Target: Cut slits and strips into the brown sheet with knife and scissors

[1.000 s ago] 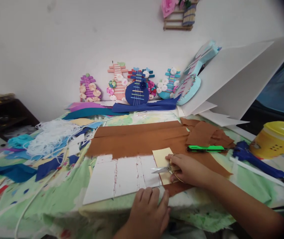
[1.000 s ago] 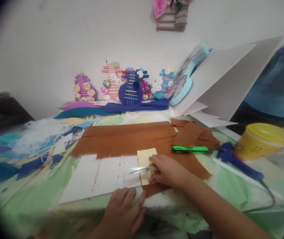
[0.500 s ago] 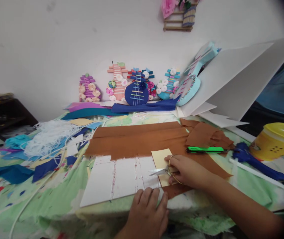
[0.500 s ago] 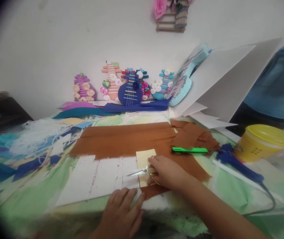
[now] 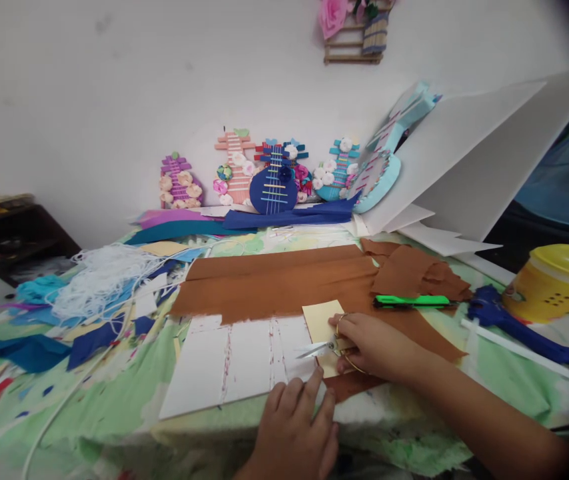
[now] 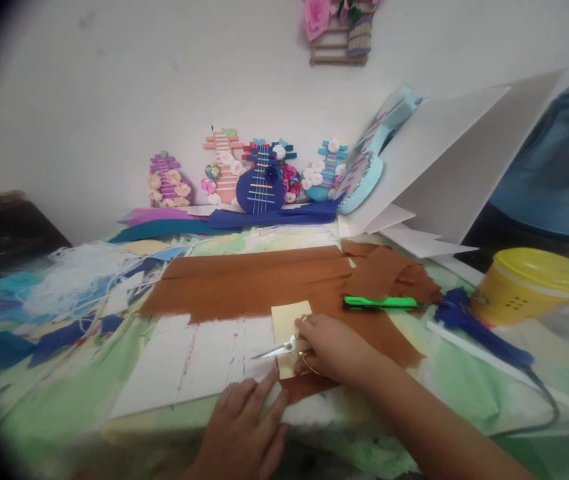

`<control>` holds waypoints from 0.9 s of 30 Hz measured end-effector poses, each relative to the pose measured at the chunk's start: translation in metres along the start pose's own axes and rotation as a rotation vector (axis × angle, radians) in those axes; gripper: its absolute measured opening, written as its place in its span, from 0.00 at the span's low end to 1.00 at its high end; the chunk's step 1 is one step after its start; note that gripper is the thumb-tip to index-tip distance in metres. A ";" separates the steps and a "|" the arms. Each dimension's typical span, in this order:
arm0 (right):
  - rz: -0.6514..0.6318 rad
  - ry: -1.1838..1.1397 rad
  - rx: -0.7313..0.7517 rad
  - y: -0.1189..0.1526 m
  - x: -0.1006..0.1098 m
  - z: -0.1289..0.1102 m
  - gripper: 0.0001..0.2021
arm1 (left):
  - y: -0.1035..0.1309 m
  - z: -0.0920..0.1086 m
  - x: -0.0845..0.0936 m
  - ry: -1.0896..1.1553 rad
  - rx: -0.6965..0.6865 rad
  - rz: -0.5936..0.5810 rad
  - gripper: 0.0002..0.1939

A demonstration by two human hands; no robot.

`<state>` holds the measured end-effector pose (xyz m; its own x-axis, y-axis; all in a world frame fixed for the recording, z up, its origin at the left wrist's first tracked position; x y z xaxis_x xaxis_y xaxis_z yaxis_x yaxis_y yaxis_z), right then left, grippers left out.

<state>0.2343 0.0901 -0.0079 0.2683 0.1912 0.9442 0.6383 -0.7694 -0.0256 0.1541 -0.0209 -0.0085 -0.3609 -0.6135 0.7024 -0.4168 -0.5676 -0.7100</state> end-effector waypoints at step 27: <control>0.079 -0.064 -0.141 -0.009 0.017 0.017 0.11 | -0.027 -0.008 -0.033 0.206 0.084 -0.563 0.14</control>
<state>0.2453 0.1109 0.0022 0.3619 0.1619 0.9180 0.5071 -0.8605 -0.0482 0.1705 0.0191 -0.0119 -0.2612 -0.0922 0.9609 -0.5260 -0.8211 -0.2218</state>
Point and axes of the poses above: each hand's wrist, its own y-axis away from the middle knuckle, its own x-axis out of the back of the hand, z = x × y, the point moved 9 cm from there along -y, towards the middle knuckle, and after that the axes turned 1 degree about -x, right-handed, at the moved point
